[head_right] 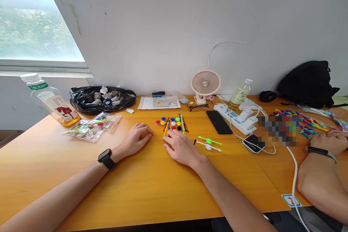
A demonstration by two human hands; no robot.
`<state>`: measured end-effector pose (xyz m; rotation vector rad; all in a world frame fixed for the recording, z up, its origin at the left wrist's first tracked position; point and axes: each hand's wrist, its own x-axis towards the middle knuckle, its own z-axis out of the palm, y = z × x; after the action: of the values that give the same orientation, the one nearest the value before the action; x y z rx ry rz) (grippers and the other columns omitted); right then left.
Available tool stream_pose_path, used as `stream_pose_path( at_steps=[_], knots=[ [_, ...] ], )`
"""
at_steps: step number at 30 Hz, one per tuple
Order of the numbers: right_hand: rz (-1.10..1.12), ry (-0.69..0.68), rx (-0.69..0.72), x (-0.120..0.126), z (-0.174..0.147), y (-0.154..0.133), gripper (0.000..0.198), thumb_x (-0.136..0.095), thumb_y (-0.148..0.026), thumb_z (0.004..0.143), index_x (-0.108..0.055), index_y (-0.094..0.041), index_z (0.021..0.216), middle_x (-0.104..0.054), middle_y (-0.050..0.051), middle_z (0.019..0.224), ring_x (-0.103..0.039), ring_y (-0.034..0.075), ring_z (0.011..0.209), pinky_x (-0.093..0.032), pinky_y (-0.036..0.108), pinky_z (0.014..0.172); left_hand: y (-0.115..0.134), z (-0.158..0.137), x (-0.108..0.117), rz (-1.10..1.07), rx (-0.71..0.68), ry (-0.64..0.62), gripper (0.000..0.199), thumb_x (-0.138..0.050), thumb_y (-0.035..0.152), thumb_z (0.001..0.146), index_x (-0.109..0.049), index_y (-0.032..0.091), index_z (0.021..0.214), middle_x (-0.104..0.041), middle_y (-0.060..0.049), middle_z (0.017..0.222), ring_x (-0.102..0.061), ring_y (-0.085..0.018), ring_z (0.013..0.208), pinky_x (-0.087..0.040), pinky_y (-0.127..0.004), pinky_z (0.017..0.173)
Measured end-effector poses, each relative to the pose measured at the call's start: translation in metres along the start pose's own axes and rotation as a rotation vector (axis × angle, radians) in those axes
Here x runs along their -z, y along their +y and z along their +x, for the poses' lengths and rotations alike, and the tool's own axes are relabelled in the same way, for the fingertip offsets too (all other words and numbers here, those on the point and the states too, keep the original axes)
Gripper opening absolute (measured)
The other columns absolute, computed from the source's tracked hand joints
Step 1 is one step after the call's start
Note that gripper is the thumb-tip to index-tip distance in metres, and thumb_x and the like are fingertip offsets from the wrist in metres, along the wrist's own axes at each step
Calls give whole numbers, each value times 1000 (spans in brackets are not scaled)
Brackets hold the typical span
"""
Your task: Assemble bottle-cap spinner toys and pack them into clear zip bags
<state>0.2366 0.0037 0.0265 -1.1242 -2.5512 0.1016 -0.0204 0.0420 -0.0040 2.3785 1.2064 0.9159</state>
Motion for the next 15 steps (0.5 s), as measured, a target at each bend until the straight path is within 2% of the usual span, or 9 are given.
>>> stream_pose_path(
  at_steps=[6,10,12,15],
  knots=[
    [168,-58,41,4,-1,-9,17,-59,-22,101,-76,-23,105,-67,6,99,-62,21,93,-49,33,84,2,-1,0,-1,-15,0,14,-58,23,98,-71,24,102,-72,-7,106,-63,-26,101,-50,-41,92],
    [236,-37,43,1,-1,-15,14,-61,-24,100,-73,-22,107,-68,6,103,-63,20,97,-48,31,86,7,-3,1,-4,-80,-44,25,-60,25,98,-71,26,120,-71,-8,114,-62,-27,106,-50,-42,96],
    [211,-10,-12,-1,0,-14,12,-61,-26,100,-70,-20,96,-68,5,96,-62,19,90,-46,30,80,12,-4,3,2,-136,-94,34,-58,26,100,-68,29,132,-71,-8,122,-61,-27,111,-49,-43,101],
    [154,-24,-168,-3,1,-7,34,-58,-34,101,-58,-20,71,-61,0,70,-53,15,65,-35,29,62,19,-5,7,25,-218,-194,40,-52,26,104,-64,37,141,-66,-4,141,-57,-28,122,-46,-48,108]
  ],
)
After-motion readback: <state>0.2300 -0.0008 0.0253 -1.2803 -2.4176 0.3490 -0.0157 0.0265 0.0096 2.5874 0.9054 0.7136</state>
